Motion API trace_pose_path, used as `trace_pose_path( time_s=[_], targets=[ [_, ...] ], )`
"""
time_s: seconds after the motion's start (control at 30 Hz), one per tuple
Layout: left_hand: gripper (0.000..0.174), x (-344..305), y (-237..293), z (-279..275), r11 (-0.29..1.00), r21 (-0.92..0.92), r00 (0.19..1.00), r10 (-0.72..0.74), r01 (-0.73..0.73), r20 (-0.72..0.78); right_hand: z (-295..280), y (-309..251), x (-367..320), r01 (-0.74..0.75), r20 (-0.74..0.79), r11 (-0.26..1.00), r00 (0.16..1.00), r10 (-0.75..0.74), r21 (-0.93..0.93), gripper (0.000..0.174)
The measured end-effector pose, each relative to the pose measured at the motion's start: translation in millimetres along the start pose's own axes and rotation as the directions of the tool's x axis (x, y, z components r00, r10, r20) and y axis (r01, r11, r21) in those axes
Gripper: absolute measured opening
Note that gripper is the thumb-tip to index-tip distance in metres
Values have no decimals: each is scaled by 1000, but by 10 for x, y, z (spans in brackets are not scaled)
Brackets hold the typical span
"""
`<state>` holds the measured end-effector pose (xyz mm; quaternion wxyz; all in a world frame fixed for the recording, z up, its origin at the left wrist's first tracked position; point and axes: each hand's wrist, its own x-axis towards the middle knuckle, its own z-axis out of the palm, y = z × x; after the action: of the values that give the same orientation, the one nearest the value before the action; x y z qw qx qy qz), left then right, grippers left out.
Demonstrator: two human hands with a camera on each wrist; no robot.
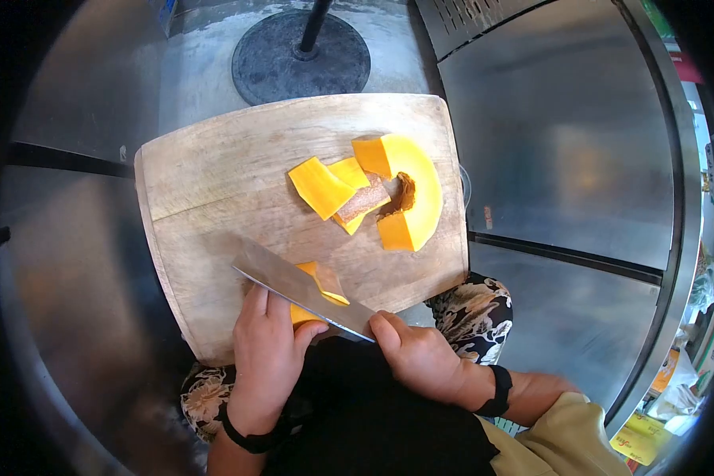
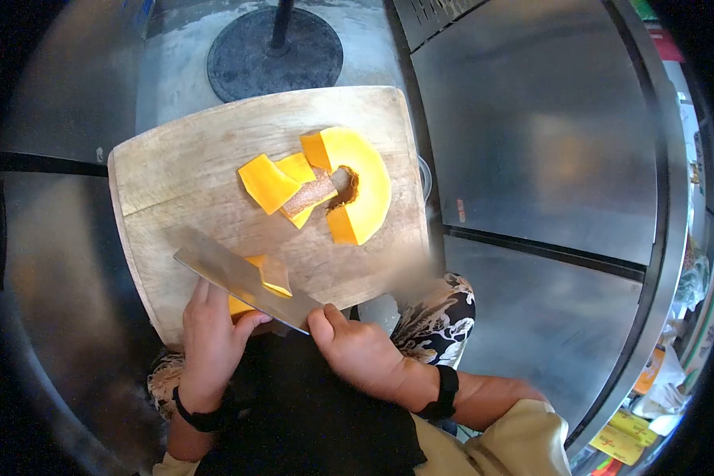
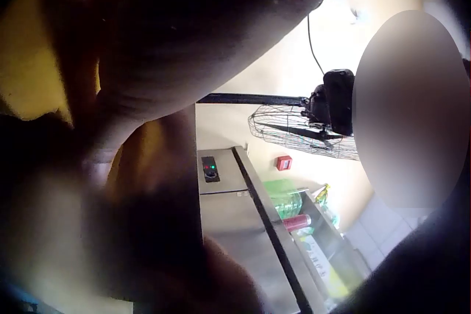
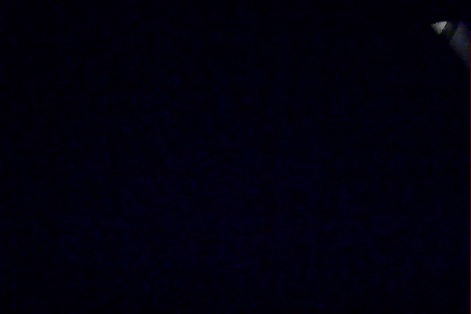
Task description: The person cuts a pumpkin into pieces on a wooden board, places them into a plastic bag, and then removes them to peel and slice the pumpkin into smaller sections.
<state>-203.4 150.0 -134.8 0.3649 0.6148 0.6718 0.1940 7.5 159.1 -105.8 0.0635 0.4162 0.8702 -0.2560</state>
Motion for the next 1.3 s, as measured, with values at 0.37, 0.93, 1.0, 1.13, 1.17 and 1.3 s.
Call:
trace_pose_path(
  time_s=[0.37, 0.93, 1.0, 1.13, 1.17, 1.3],
  targets=[
    [65, 38, 35, -101, 991, 73, 988, 100, -108, 115, 107, 109, 524, -81, 126, 982, 990, 60, 169, 29],
    [59, 188, -27, -311, 938, -245, 919, 144, -245, -367, -201, 544, 614, -239, 294, -395, 952, 82, 887, 34],
    [49, 188, -22, -261, 850, -428, 912, 134, -307, -388, -148, 545, 589, -311, 305, -394, 949, -78, 865, 37],
    [39, 150, 18, -29, 414, -903, 985, -74, -114, -158, -121, 381, 465, -364, 310, -438, 931, -192, 822, 35],
    [39, 135, 3, 26, 326, -944, 992, -98, -50, -86, -66, 405, 412, -357, 278, -437, 931, -236, 826, 34],
    [39, 228, 42, 173, 86, -996, 999, -44, 3, 0, -62, 395, 306, -283, 215, -445, 956, -197, 850, 31]
  ],
)
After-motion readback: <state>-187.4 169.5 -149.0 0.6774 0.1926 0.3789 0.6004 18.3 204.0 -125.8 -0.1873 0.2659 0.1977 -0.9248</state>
